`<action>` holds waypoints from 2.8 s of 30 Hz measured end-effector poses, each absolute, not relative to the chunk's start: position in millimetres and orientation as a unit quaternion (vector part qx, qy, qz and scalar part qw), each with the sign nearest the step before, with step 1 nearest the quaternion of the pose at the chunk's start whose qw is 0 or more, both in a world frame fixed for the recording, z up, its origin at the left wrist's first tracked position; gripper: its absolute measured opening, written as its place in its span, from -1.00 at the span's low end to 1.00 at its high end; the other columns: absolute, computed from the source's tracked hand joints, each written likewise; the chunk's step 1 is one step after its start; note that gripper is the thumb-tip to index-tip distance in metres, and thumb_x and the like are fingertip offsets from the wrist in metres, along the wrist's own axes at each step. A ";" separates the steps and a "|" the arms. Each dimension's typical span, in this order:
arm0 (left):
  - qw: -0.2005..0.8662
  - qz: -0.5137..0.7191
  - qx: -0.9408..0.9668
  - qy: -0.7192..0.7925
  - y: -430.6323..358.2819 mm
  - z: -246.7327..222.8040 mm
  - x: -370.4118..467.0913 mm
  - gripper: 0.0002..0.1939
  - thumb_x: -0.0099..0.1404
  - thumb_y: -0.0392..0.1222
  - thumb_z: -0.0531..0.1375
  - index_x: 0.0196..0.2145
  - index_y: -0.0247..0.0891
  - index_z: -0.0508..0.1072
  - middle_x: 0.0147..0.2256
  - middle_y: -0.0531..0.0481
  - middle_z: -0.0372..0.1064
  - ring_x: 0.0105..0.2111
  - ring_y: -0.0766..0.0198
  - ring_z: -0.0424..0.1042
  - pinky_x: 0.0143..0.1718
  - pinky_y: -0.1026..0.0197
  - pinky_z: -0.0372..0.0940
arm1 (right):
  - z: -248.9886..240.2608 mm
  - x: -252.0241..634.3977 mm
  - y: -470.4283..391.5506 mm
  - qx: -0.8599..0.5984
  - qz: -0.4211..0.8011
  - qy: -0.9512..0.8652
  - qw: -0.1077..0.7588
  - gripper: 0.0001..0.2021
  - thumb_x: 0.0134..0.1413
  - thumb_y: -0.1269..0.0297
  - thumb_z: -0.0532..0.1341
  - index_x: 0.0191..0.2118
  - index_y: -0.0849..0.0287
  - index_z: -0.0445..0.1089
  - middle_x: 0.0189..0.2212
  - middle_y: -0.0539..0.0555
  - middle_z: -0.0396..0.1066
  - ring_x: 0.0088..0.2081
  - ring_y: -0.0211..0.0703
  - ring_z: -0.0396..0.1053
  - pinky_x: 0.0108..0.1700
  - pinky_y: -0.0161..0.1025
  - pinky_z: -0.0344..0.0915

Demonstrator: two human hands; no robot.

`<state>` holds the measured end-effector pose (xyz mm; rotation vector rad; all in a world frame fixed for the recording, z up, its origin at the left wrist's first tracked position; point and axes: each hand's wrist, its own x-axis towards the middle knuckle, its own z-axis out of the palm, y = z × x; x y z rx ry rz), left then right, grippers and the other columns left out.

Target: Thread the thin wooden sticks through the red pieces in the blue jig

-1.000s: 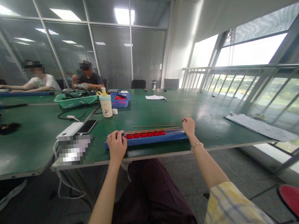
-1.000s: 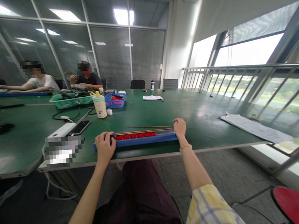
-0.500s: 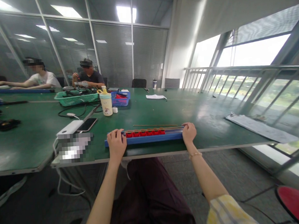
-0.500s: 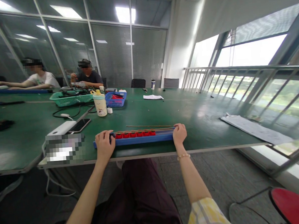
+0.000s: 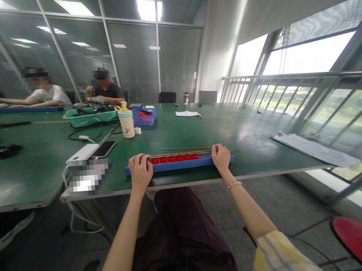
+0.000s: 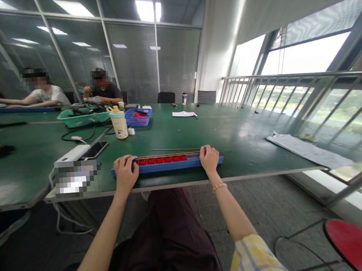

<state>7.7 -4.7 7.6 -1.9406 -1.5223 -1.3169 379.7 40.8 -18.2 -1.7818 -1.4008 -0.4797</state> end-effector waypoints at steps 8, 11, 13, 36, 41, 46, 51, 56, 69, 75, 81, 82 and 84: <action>0.165 -0.458 -0.689 -0.537 -2.7 6.7 7.2 -0.73 0.28 -0.24 0.08 -0.10 -0.22 0.48 -0.04 -0.18 0.35 0.02 0.00 0.19 0.12 -0.05 0.12 | -19.7 382.6 41.5 -0.702 -0.196 -0.584 0.357 -0.59 0.37 0.15 -0.12 -0.30 0.20 0.40 -0.34 0.20 0.48 -0.23 -0.05 0.33 -0.10 -0.18 0.05; 0.166 -0.455 -0.689 -0.540 -2.8 6.8 7.4 -0.73 0.27 -0.23 0.09 -0.10 -0.22 0.48 -0.04 -0.17 0.35 0.02 -0.02 0.19 0.12 -0.06 0.12 | -19.7 382.0 41.1 -0.698 -0.203 -0.582 0.365 -0.58 0.38 0.15 -0.13 -0.32 0.19 0.39 -0.33 0.20 0.48 -0.21 -0.05 0.32 -0.10 -0.18 0.06; 0.166 -0.453 -0.689 -0.541 -3.1 6.8 7.5 -0.73 0.27 -0.22 0.09 -0.10 -0.22 0.48 -0.04 -0.18 0.35 0.02 -0.03 0.19 0.11 -0.07 0.13 | -19.6 381.9 40.9 -0.696 -0.206 -0.580 0.370 -0.57 0.38 0.14 -0.13 -0.34 0.18 0.39 -0.32 0.20 0.47 -0.20 -0.05 0.32 -0.10 -0.18 0.07; 0.165 -0.436 -0.710 -0.529 -4.5 6.4 9.0 -0.69 0.28 -0.17 0.10 -0.05 -0.26 0.44 -0.01 -0.19 0.35 0.02 -0.02 0.18 0.09 -0.07 0.11 | -24.6 390.5 45.0 -0.660 -0.229 -0.547 0.462 -0.69 0.30 0.20 -0.04 -0.42 0.13 0.29 -0.43 0.14 0.35 -0.27 -0.05 0.22 -0.13 -0.17 0.10; 0.158 -0.423 -0.716 -0.532 -3.8 5.4 9.5 -0.67 0.28 -0.18 0.10 -0.02 -0.25 0.43 0.02 -0.21 0.33 0.03 -0.04 0.17 0.06 -0.08 0.11 | -25.7 392.2 45.9 -0.659 -0.226 -0.543 0.469 -0.76 0.24 0.28 -0.02 -0.42 0.14 0.30 -0.41 0.14 0.34 -0.26 -0.05 0.21 -0.15 -0.17 0.09; 0.160 -0.419 -0.720 -0.530 -3.3 4.4 9.7 -0.67 0.30 -0.18 0.09 -0.01 -0.24 0.43 0.04 -0.20 0.33 0.03 -0.04 0.16 0.06 -0.07 0.10 | -25.2 392.3 45.1 -0.669 -0.207 -0.537 0.470 -0.78 0.19 0.31 -0.01 -0.42 0.14 0.30 -0.40 0.14 0.35 -0.25 -0.05 0.20 -0.15 -0.17 0.09; 0.160 -0.418 -0.722 -0.528 -3.3 4.7 9.3 -0.67 0.31 -0.17 0.08 0.00 -0.23 0.43 0.04 -0.18 0.33 0.03 -0.04 0.16 0.05 -0.07 0.10 | -24.4 392.2 44.8 -0.679 -0.189 -0.533 0.468 -0.79 0.16 0.34 -0.01 -0.41 0.15 0.32 -0.40 0.15 0.37 -0.26 -0.06 0.21 -0.15 -0.18 0.09; 0.160 -0.417 -0.723 -0.527 -3.0 4.9 9.0 -0.67 0.32 -0.15 0.08 0.00 -0.24 0.43 0.05 -0.19 0.33 0.02 -0.04 0.16 0.04 -0.07 0.10 | -24.1 392.2 44.5 -0.682 -0.185 -0.531 0.468 -0.76 0.19 0.32 -0.03 -0.40 0.16 0.33 -0.39 0.17 0.40 -0.26 -0.06 0.23 -0.15 -0.18 0.09; 0.170 -0.412 -0.728 -0.520 -4.1 4.9 9.1 -0.65 0.32 -0.14 0.07 0.02 -0.26 0.42 0.06 -0.20 0.33 0.03 -0.05 0.15 0.04 -0.08 0.10 | -25.3 395.6 45.0 -0.671 -0.171 -0.545 0.472 -0.44 0.37 0.12 -0.16 -0.44 0.18 0.50 -0.42 0.20 0.43 -0.29 -0.05 0.26 -0.10 -0.14 0.10; 0.169 -0.405 -0.734 -0.519 -5.8 6.4 11.1 -0.64 0.32 -0.14 0.07 0.03 -0.24 0.43 0.05 -0.20 0.33 0.02 -0.04 0.16 0.06 -0.08 0.10 | -23.5 394.2 44.1 -0.680 -0.185 -0.539 0.462 -0.40 0.37 0.15 -0.20 -0.40 0.22 0.53 -0.40 0.23 0.42 -0.29 -0.03 0.26 -0.07 -0.10 0.09; 0.172 -0.404 -0.727 -0.527 -5.9 7.1 13.6 -0.60 0.32 -0.12 0.07 0.07 -0.22 0.42 0.05 -0.21 0.31 0.03 -0.05 0.16 0.06 -0.08 0.10 | -21.4 391.5 41.4 -0.722 -0.201 -0.503 0.430 -0.43 0.35 0.13 -0.17 -0.37 0.23 0.54 -0.32 0.26 0.43 -0.21 0.01 0.24 -0.11 -0.09 0.07; 0.171 -0.406 -0.724 -0.530 -5.7 7.0 13.7 -0.60 0.33 -0.12 0.07 0.08 -0.22 0.41 0.05 -0.22 0.30 0.04 -0.05 0.16 0.07 -0.08 0.10 | -21.3 391.4 41.1 -0.727 -0.202 -0.495 0.431 -0.43 0.35 0.13 -0.17 -0.37 0.23 0.54 -0.32 0.26 0.43 -0.21 0.01 0.24 -0.11 -0.09 0.07; 0.168 -0.412 -0.716 -0.538 -5.2 6.9 13.7 -0.60 0.33 -0.11 0.06 0.08 -0.22 0.41 0.05 -0.23 0.30 0.05 -0.06 0.15 0.07 -0.10 0.10 | -21.1 391.7 40.7 -0.733 -0.204 -0.480 0.437 -0.44 0.35 0.14 -0.16 -0.37 0.23 0.53 -0.31 0.26 0.43 -0.21 0.01 0.24 -0.11 -0.09 0.07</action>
